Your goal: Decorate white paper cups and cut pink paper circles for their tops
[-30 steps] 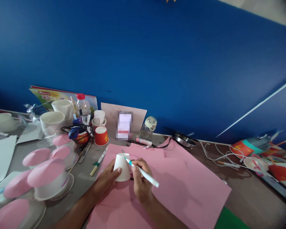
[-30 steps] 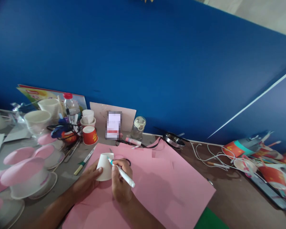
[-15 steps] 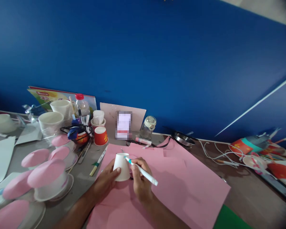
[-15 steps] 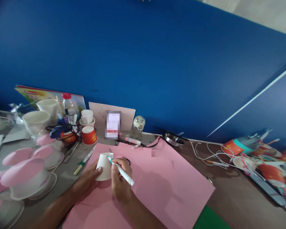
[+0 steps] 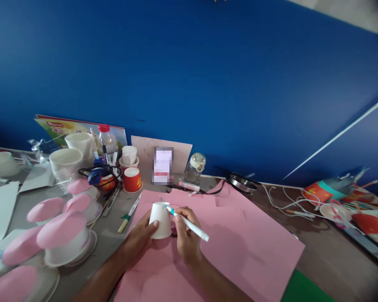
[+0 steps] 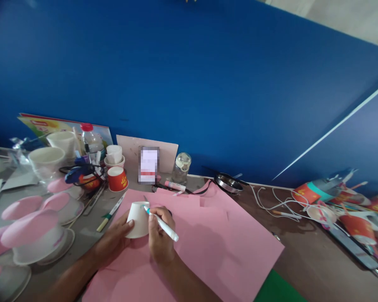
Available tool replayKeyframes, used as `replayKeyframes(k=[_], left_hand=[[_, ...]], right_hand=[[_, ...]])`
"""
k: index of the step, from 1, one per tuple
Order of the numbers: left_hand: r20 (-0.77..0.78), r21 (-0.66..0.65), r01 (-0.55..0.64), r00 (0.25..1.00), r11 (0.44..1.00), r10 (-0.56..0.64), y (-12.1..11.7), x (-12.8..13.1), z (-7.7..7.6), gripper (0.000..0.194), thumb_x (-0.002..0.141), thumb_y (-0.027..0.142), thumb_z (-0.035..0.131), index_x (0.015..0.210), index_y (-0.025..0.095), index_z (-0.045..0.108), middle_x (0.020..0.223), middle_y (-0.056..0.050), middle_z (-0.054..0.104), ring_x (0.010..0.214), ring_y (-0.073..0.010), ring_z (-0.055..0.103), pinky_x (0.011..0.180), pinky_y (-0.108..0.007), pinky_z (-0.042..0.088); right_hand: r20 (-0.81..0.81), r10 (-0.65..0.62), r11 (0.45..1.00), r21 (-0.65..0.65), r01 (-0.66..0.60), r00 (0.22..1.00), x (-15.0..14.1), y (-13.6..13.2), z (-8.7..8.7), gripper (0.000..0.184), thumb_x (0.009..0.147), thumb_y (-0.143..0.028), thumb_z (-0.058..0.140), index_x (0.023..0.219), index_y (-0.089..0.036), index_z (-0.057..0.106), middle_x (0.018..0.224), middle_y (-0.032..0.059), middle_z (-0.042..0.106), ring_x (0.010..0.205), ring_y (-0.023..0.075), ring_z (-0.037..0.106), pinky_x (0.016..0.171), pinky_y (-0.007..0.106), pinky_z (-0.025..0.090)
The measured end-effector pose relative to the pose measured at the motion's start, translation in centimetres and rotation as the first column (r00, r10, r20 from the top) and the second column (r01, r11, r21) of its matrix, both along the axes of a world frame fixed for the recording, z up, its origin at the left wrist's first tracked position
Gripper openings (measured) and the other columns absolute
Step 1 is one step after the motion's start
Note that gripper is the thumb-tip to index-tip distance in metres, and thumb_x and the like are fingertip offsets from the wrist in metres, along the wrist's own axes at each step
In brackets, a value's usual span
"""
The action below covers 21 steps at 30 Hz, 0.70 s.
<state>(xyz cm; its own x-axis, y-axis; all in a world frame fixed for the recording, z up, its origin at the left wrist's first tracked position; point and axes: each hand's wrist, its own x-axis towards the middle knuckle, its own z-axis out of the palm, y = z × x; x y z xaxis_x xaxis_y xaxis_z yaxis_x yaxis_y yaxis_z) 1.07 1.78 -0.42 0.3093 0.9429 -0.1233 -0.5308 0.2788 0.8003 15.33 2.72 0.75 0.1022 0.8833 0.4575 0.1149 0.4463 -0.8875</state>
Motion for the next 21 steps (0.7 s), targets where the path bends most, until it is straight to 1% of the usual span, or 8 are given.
replayKeyframes(k=[3,7,9,14,21], left_hand=[[0.004,0.005,0.005,1.0,1.0,-0.005,-0.04,-0.16,-0.21,0.049,0.083,0.034,0.064,0.13,0.022,0.053,0.119,-0.011,0.062,0.107,-0.0255,0.056,0.082,-0.031,0.045],[-0.007,-0.008,0.007,1.0,1.0,-0.007,-0.06,-0.31,-0.27,0.051,0.084,0.034,0.063,0.132,0.021,0.051,0.118,-0.012,0.063,0.107,-0.0261,0.057,0.081,-0.031,0.046],[-0.006,-0.013,0.014,1.0,1.0,-0.014,-0.03,-0.34,-0.25,0.051,0.085,0.033,0.062,0.133,0.021,0.05,0.117,-0.012,0.063,0.106,-0.026,0.057,0.081,-0.031,0.046],[0.011,0.002,0.02,1.0,1.0,-0.02,0.08,-0.37,-0.27,0.048,0.085,0.034,0.061,0.131,0.021,0.052,0.117,-0.012,0.064,0.105,-0.0254,0.058,0.082,-0.032,0.046],[0.009,-0.005,0.022,1.0,1.0,-0.022,0.01,-0.41,-0.12,0.05,0.084,0.036,0.063,0.131,0.021,0.052,0.114,-0.012,0.064,0.1,-0.0247,0.059,0.079,-0.031,0.045]], right_hand=[[-0.016,0.001,1.0,-0.018,-0.002,1.0,0.02,0.06,0.06,0.017,0.09,-0.031,0.047,0.086,-0.019,0.059,0.078,0.003,0.06,0.068,0.0164,0.057,0.059,0.027,0.046],[-0.057,0.02,0.997,-0.072,-0.024,0.998,0.07,0.19,0.05,0.02,0.09,-0.035,0.048,0.086,-0.019,0.059,0.073,0.0015,0.058,0.056,0.0131,0.05,0.05,0.024,0.043],[-0.087,0.025,0.995,-0.098,-0.034,0.996,0.07,0.24,0.11,0.021,0.09,-0.036,0.048,0.086,-0.019,0.059,0.069,0.0002,0.056,0.053,0.0122,0.048,0.047,0.023,0.041],[-0.126,0.032,0.989,-0.138,-0.049,0.992,0.04,0.23,0.42,0.02,0.09,-0.036,0.048,0.085,-0.019,0.058,0.063,-0.0018,0.054,0.051,0.0114,0.046,0.046,0.021,0.04],[-0.147,0.042,0.988,-0.138,-0.063,0.988,0.06,0.24,0.28,0.019,0.089,-0.035,0.049,0.085,-0.019,0.058,0.062,-0.0021,0.053,0.05,0.011,0.047,0.046,0.021,0.041]])
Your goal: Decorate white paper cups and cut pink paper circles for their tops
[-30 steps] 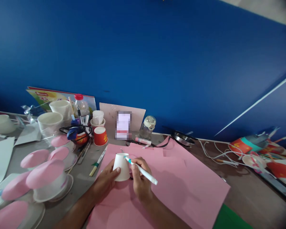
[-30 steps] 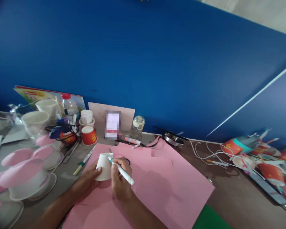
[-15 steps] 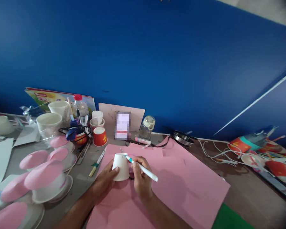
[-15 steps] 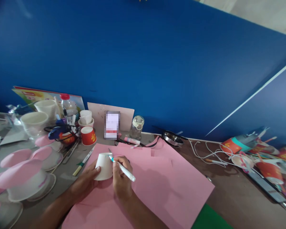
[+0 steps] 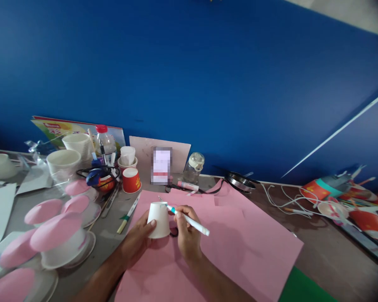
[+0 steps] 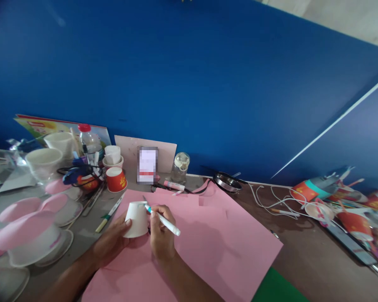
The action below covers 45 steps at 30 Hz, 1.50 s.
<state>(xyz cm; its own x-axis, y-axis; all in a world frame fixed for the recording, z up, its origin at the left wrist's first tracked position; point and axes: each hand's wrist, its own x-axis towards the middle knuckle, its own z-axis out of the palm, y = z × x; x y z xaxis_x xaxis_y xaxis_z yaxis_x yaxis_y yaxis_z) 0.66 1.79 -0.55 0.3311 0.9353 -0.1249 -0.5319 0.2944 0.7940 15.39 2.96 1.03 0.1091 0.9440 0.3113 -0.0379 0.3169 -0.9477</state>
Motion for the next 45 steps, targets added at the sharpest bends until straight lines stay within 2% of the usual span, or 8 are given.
replayKeyframes(k=[11,16,21,29,36,41,45], left_hand=[[0.028,-0.004,-0.025,0.999,1.0,0.025,0.1,0.0,-0.3,0.046,0.084,0.034,0.063,0.128,0.021,0.054,0.11,-0.01,0.066,0.095,-0.0219,0.06,0.079,-0.03,0.044],[0.043,0.014,-0.019,0.999,1.0,0.018,0.1,0.1,-0.1,0.047,0.084,0.033,0.064,0.128,0.02,0.055,0.112,-0.01,0.065,0.102,-0.0242,0.058,0.081,-0.031,0.043],[0.038,0.022,-0.011,0.999,1.0,0.011,0.1,0.2,0.0,0.044,0.084,0.034,0.063,0.126,0.022,0.056,0.115,-0.009,0.064,0.105,-0.0241,0.056,0.083,-0.031,0.043],[0.041,0.0,-0.008,0.999,1.0,0.008,0.0,0.1,0.2,0.046,0.085,0.032,0.062,0.129,0.023,0.054,0.115,-0.009,0.063,0.104,-0.0241,0.057,0.081,-0.03,0.044],[0.072,-0.006,-0.022,0.997,1.0,0.022,0.1,-0.1,-0.2,0.044,0.085,0.033,0.062,0.127,0.02,0.056,0.111,-0.01,0.066,0.099,-0.0238,0.059,0.083,-0.032,0.044],[0.092,0.014,0.006,0.996,1.0,-0.007,0.3,-0.2,-0.3,0.042,0.086,0.033,0.061,0.125,0.019,0.058,0.112,-0.011,0.066,0.098,-0.0231,0.059,0.085,-0.032,0.044],[0.081,0.009,0.007,0.997,1.0,-0.008,0.4,-0.2,-0.1,0.045,0.084,0.034,0.062,0.127,0.018,0.057,0.112,-0.012,0.066,0.1,-0.0243,0.059,0.086,-0.032,0.043]], right_hand=[[-0.124,0.04,0.999,0.004,-0.04,0.991,-0.1,0.0,-1.5,0.02,0.089,-0.037,0.051,0.085,-0.02,0.058,0.068,-0.0017,0.052,0.054,0.0108,0.047,0.05,0.023,0.044],[-0.054,0.037,0.999,0.003,-0.037,0.998,0.0,-0.4,-1.8,0.021,0.09,-0.039,0.05,0.087,-0.02,0.059,0.072,-0.0004,0.052,0.057,0.012,0.049,0.053,0.025,0.044],[-0.008,0.015,1.0,0.001,-0.015,1.0,0.0,-0.5,-1.5,0.022,0.09,-0.039,0.05,0.087,-0.019,0.059,0.071,0.0001,0.053,0.06,0.0136,0.051,0.056,0.026,0.044],[-0.02,0.012,1.0,-0.007,-0.012,1.0,0.0,-0.6,-1.4,0.021,0.089,-0.038,0.051,0.086,-0.02,0.06,0.073,0.0003,0.054,0.06,0.0137,0.052,0.055,0.026,0.044],[-0.135,0.048,0.998,-0.023,-0.052,0.99,-0.3,-0.3,-1.3,0.022,0.09,-0.039,0.05,0.087,-0.02,0.058,0.067,-0.0022,0.05,0.054,0.0112,0.047,0.049,0.023,0.042],[-0.131,-0.027,0.999,-0.027,0.024,0.991,-0.3,-0.1,-0.6,0.02,0.09,-0.039,0.05,0.087,-0.021,0.058,0.07,-0.001,0.054,0.06,0.0129,0.052,0.053,0.024,0.044],[-0.137,-0.027,1.0,-0.008,0.026,0.99,-0.3,-0.2,-0.3,0.022,0.09,-0.04,0.05,0.086,-0.021,0.058,0.066,-0.0017,0.053,0.057,0.0126,0.051,0.051,0.023,0.042]])
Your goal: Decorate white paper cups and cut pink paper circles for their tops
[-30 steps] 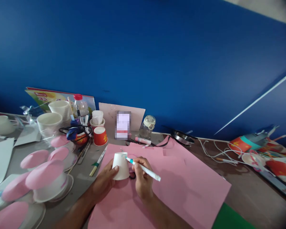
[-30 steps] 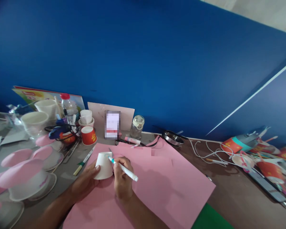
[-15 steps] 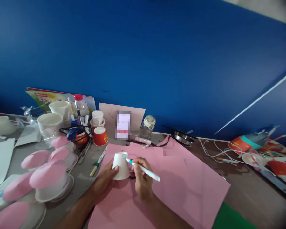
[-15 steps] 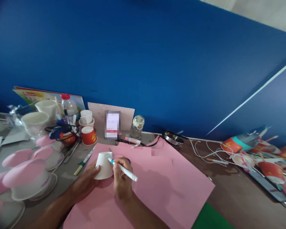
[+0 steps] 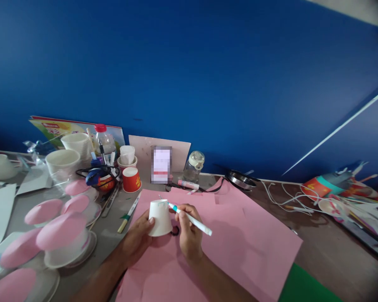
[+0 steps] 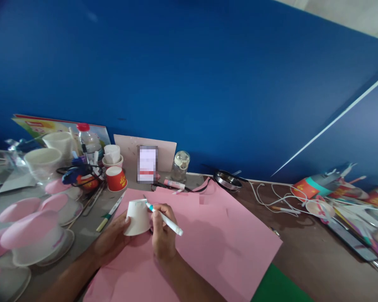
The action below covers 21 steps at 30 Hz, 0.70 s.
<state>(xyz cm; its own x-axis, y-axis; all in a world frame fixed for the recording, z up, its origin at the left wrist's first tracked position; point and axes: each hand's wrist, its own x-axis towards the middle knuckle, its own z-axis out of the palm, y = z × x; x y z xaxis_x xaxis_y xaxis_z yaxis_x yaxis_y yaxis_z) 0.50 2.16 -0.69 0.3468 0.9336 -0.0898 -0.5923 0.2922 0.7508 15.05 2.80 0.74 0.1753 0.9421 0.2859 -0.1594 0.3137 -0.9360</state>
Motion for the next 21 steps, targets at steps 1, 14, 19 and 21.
replayKeyframes(k=[1,14,19,21], left_hand=[[0.001,0.003,0.003,1.0,1.0,-0.003,0.0,0.0,0.0,0.045,0.084,0.034,0.062,0.127,0.018,0.057,0.112,-0.012,0.066,0.101,-0.0247,0.059,0.087,-0.033,0.042],[0.011,-0.014,0.004,1.0,1.0,-0.004,-0.1,0.2,-0.2,0.044,0.086,0.03,0.061,0.127,0.017,0.056,0.112,-0.012,0.066,0.105,-0.0259,0.058,0.093,-0.036,0.039],[0.016,0.003,0.01,1.0,1.0,-0.01,-0.1,0.2,0.1,0.04,0.086,0.029,0.06,0.124,0.017,0.059,0.112,-0.012,0.066,0.106,-0.026,0.057,0.094,-0.036,0.038],[0.021,0.002,0.013,1.0,1.0,-0.013,-0.1,0.2,0.1,0.039,0.086,0.03,0.061,0.123,0.017,0.06,0.112,-0.012,0.066,0.106,-0.0259,0.057,0.095,-0.036,0.038]], right_hand=[[0.003,-0.001,1.0,0.008,0.001,1.0,0.0,0.0,0.0,0.022,0.089,-0.041,0.051,0.086,-0.021,0.059,0.065,-0.0019,0.052,0.056,0.0124,0.05,0.05,0.023,0.042],[0.093,0.011,1.0,0.011,-0.012,0.996,0.3,0.1,-1.0,0.023,0.09,-0.039,0.049,0.089,-0.019,0.061,0.074,0.0013,0.056,0.061,0.0133,0.05,0.053,0.024,0.043],[0.112,0.021,1.0,-0.005,-0.02,0.994,0.3,0.0,-0.8,0.023,0.09,-0.039,0.049,0.089,-0.019,0.06,0.076,0.0016,0.057,0.062,0.0133,0.05,0.054,0.024,0.042],[0.107,0.029,1.0,-0.013,-0.028,0.994,0.3,-0.1,-0.8,0.023,0.089,-0.04,0.05,0.089,-0.019,0.06,0.076,0.0014,0.057,0.061,0.013,0.049,0.054,0.024,0.042]])
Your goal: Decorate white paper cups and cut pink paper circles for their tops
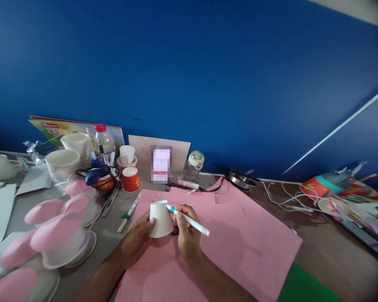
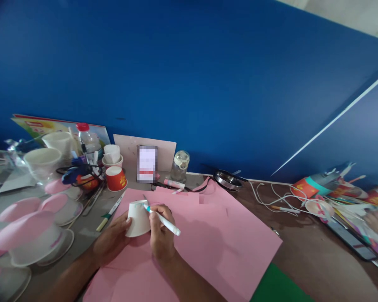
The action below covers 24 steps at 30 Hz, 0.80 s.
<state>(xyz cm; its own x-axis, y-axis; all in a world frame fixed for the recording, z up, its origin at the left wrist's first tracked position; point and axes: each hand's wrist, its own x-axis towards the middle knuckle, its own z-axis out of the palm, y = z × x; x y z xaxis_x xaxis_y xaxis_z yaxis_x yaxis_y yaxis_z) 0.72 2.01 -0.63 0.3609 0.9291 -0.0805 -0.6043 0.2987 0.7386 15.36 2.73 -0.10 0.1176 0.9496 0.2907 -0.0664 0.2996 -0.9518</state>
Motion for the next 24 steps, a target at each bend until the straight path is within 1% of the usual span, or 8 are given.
replayKeyframes(k=[5,9,14,17,24], left_hand=[[0.001,-0.007,0.005,1.0,1.0,-0.005,-0.05,-0.08,-0.13,0.037,0.086,0.028,0.061,0.122,0.018,0.061,0.112,-0.011,0.067,0.105,-0.0252,0.058,0.094,-0.035,0.039],[0.002,0.003,-0.002,1.0,1.0,0.002,-0.01,-0.02,-0.11,0.036,0.086,0.028,0.06,0.12,0.017,0.062,0.11,-0.011,0.067,0.104,-0.0256,0.058,0.093,-0.035,0.04],[0.014,0.01,-0.005,1.0,1.0,0.005,0.09,0.07,-0.2,0.034,0.086,0.027,0.06,0.119,0.018,0.063,0.112,-0.01,0.067,0.103,-0.0248,0.058,0.091,-0.034,0.04],[0.019,0.004,-0.007,1.0,1.0,0.007,0.06,0.09,-0.15,0.035,0.085,0.027,0.061,0.119,0.019,0.063,0.111,-0.01,0.067,0.102,-0.0245,0.059,0.091,-0.033,0.04],[0.017,0.016,0.005,1.0,1.0,-0.005,0.09,0.06,-0.29,0.04,0.084,0.028,0.064,0.123,0.018,0.06,0.11,-0.011,0.067,0.101,-0.0247,0.06,0.091,-0.033,0.04]], right_hand=[[-0.002,-0.011,1.0,0.001,0.011,1.0,-0.12,-0.06,0.06,0.024,0.089,-0.041,0.05,0.088,-0.019,0.06,0.073,0.0008,0.056,0.061,0.0136,0.05,0.055,0.025,0.042],[0.021,-0.009,0.999,0.035,0.009,1.0,-0.08,-0.2,-0.04,0.022,0.089,-0.039,0.05,0.089,-0.02,0.061,0.07,0.0009,0.056,0.062,0.0155,0.052,0.056,0.027,0.043],[0.053,0.048,0.993,0.107,-0.054,0.997,-0.06,-0.43,-0.25,0.02,0.089,-0.036,0.05,0.09,-0.02,0.062,0.077,0.0033,0.06,0.065,0.0161,0.053,0.058,0.028,0.043],[0.058,0.081,0.988,0.127,-0.088,0.995,-0.08,-0.53,-0.15,0.018,0.09,-0.034,0.049,0.09,-0.02,0.061,0.08,0.0038,0.061,0.066,0.0157,0.053,0.058,0.028,0.043],[0.057,0.102,0.982,0.155,-0.11,0.993,-0.13,-0.58,0.1,0.016,0.09,-0.031,0.049,0.091,-0.02,0.06,0.083,0.004,0.06,0.068,0.0161,0.054,0.058,0.028,0.042]])
